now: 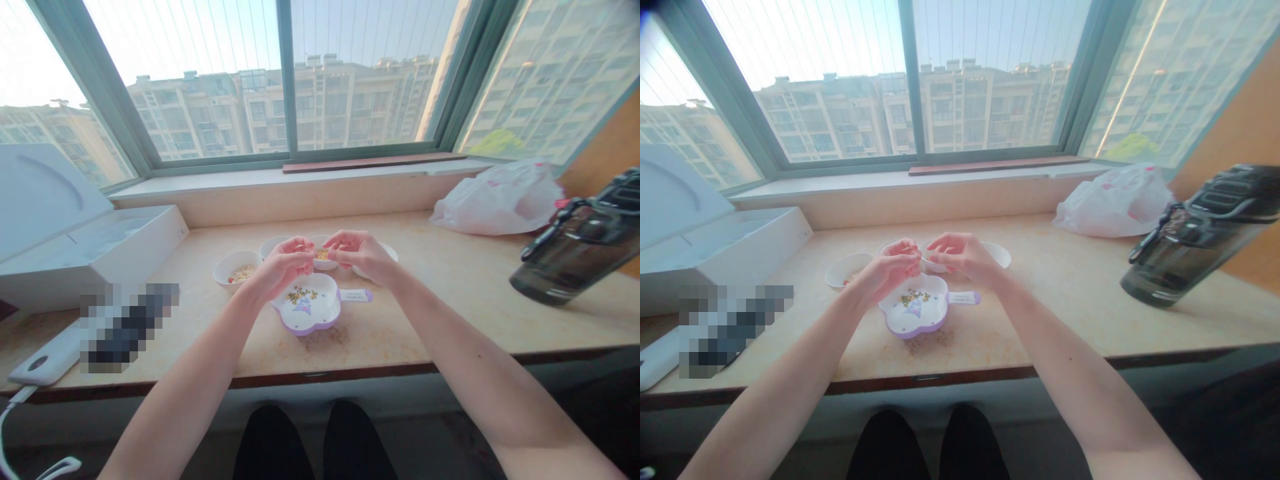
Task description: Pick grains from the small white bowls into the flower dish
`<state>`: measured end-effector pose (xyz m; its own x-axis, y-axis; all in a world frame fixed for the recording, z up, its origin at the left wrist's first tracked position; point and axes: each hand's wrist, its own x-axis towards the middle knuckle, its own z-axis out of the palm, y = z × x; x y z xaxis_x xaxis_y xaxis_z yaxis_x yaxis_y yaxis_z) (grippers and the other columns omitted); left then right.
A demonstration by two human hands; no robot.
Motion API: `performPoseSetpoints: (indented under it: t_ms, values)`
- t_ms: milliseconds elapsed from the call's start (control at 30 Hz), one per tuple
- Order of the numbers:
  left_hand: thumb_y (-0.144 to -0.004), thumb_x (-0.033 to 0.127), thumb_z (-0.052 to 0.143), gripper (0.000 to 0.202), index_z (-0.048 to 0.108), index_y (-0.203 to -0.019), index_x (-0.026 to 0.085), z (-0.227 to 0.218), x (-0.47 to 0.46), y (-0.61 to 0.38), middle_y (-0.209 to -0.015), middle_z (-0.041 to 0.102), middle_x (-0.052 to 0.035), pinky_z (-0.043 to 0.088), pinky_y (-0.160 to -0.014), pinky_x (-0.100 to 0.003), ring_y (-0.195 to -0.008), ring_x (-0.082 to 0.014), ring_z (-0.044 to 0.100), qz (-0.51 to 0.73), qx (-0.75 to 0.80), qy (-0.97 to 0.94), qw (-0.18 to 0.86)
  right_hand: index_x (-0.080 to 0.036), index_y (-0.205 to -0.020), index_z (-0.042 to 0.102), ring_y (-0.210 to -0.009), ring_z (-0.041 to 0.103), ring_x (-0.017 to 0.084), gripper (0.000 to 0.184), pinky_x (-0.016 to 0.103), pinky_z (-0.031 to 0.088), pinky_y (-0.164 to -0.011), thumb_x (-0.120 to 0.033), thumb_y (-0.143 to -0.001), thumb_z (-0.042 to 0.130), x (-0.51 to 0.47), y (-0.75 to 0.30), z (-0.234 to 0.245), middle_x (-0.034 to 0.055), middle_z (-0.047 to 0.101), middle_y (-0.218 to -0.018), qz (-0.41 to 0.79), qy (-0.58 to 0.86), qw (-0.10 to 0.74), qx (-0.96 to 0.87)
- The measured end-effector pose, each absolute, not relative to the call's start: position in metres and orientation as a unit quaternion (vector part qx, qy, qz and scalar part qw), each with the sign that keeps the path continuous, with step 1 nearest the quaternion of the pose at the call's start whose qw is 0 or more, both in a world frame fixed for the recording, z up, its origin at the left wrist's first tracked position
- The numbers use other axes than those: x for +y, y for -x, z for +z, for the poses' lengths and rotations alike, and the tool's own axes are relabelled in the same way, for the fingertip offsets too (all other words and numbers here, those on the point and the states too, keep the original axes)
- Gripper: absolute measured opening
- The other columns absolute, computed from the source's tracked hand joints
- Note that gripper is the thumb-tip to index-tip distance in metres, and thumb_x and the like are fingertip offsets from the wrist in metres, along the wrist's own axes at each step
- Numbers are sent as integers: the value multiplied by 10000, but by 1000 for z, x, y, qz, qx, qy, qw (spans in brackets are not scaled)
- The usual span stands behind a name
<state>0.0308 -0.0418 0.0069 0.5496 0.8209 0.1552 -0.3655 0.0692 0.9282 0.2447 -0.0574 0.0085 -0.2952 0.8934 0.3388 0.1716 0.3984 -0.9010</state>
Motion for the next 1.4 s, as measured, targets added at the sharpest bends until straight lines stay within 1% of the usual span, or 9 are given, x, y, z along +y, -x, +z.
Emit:
performPoseSetpoints:
  t_ms: [133,433,600,700,867,1000,1233,1300,1400]
  values:
    - [-675,184,844,276,642,-864,170,2,-38,-31,-762,625,27,412,-646,-237,-646,-80,554,416,226,-542,694,-183,-991,764,-616,597,116,349,242,441,-544,-407,-738,851,-62,-237,7,-3,681,-737,426,352,452,-700]
    - [-684,205,863,259,657,-833,150,-3,-39,-34,-799,657,0,443,-687,-233,-713,-90,605,403,271,-555,675,-160,-853,786,-575,565,118,331,256,408,-519,-445,-699,858,-58,-232,4,18,693,-696,405,389,448,-696]
    - [-685,275,871,307,681,-888,146,0,-40,-34,-840,699,-34,486,-758,-266,-772,-123,647,408,322,-571,635,-162,-857,776,-566,556,120,292,273,412,-556,-441,-772,789,-54,-234,1,13,690,-684,358,414,437,-714]
    - [-759,317,798,233,717,-911,160,1,-42,-32,-847,724,-55,496,-749,-291,-777,-155,656,380,359,-653,548,-167,-842,744,-584,556,127,306,279,414,-580,-472,-822,739,-52,-238,1,6,673,-682,314,424,433,-731]
    - [-780,213,673,109,734,-690,214,-3,-41,-23,-697,691,-29,394,-602,-288,-630,-165,579,260,371,-841,295,-185,-881,696,-686,607,154,282,298,448,-666,-463,-901,655,-44,-255,4,32,722,-847,207,487,420,-737]
    - [-728,151,695,137,721,-619,229,-11,-37,-19,-636,681,-23,351,-568,-300,-579,-177,556,219,329,-886,242,-193,-863,724,-812,662,202,187,309,470,-744,-363,-905,658,-36,-274,8,68,751,-903,82,607,326,-720]
    - [-789,154,648,128,713,-698,217,-13,-36,-23,-786,718,-34,406,-673,-308,-750,-207,634,144,330,-915,184,-213,-905,809,-931,725,239,169,296,506,-794,-225,-858,647,-28,-294,4,86,796,-990,40,719,175,-671]
    - [-782,167,673,53,699,-788,212,-11,-38,-25,-898,716,-46,432,-758,-326,-859,-231,643,145,340,-918,142,-220,-919,813,-938,729,234,177,289,508,-789,-224,-852,650,-27,-294,2,83,799,-1001,42,724,161,-669]
    - [-789,184,681,205,666,-990,219,-8,-40,-25,-1119,684,-78,437,-909,-387,-1047,-274,621,128,371,-915,90,-225,-928,811,-951,728,228,178,282,501,-775,-212,-844,655,-28,-292,2,75,802,-1023,45,727,150,-669]
